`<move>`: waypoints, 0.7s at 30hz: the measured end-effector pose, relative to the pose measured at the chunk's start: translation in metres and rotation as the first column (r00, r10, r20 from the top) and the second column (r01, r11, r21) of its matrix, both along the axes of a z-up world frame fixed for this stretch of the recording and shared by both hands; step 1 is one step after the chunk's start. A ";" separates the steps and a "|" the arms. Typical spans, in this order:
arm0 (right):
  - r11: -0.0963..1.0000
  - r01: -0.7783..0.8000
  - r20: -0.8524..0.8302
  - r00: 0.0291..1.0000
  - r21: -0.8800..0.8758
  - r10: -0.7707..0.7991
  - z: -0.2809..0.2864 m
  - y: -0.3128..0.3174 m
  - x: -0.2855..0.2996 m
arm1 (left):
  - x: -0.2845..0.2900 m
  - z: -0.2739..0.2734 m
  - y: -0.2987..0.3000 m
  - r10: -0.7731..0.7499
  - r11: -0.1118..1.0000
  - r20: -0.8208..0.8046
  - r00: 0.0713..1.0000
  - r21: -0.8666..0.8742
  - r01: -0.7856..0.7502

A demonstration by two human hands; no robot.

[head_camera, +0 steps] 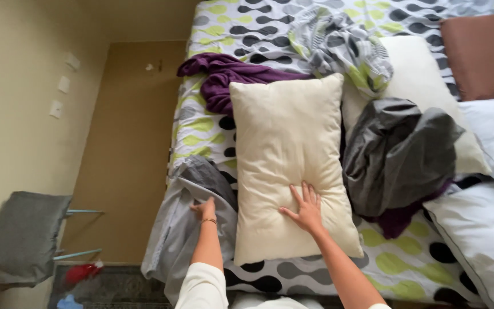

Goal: The person places a white pillow on a bed and inserts it into a gray pillowcase. They align the corners, pull the case over the pillow, and smooth the fabric to fit the pillow fully inside.

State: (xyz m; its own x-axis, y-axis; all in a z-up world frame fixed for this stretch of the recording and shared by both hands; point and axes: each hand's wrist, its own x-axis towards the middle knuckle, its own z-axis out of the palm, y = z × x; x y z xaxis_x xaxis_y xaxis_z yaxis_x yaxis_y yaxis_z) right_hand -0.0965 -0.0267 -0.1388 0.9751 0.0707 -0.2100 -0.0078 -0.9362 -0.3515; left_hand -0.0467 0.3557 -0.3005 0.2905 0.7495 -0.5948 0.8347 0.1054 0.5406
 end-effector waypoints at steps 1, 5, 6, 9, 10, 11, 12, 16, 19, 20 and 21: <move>1.000 -0.012 0.003 1.000 0.008 0.012 -0.004 0.004 0.006 | 0.002 0.000 0.005 0.012 1.000 0.003 1.000 0.008 -0.012; 0.999 -0.031 -0.034 0.999 0.024 0.032 -0.009 -0.005 0.006 | 0.009 0.010 0.003 -0.521 0.836 -0.199 0.830 0.075 0.543; 0.998 -0.048 -0.037 0.998 0.036 0.049 -0.008 -0.004 0.013 | 0.021 0.018 0.009 -0.749 0.247 -0.608 0.265 0.115 0.962; 0.990 -0.101 -0.080 0.991 0.095 0.109 0.002 -0.010 0.022 | 0.038 0.009 0.008 -0.047 0.995 0.209 0.977 0.099 0.027; 0.989 -0.110 -0.080 0.990 0.097 0.117 -0.005 -0.014 0.027 | 0.039 0.052 -0.005 -0.039 0.995 0.208 0.977 0.100 0.018; 0.985 -0.134 -0.097 0.985 0.105 0.144 -0.013 -0.018 0.032 | 0.040 0.094 -0.017 -0.080 0.986 0.321 0.944 0.165 0.028; 0.980 -0.161 -0.116 0.978 0.115 0.174 -0.021 -0.021 0.036 | 0.038 0.136 -0.029 -0.126 0.972 0.422 0.898 0.232 0.027; 0.969 -0.190 -0.106 0.972 0.157 0.208 -0.032 -0.027 0.064 | 0.061 0.219 -0.055 -0.193 0.962 0.632 0.751 0.273 0.017; 0.959 -0.137 0.003 0.990 0.249 0.140 -0.008 -0.023 0.085 | 0.057 0.300 -0.087 -0.305 0.941 0.724 0.619 0.331 0.078; 0.914 -0.141 0.026 0.989 0.381 0.142 0.017 -0.018 0.090 | 0.055 0.320 -0.092 -0.312 0.948 0.781 0.541 0.292 0.124; 0.850 -0.146 0.047 0.989 0.505 0.142 0.043 -0.014 0.094 | 0.053 0.340 -0.098 -0.311 0.950 0.833 0.458 0.259 0.174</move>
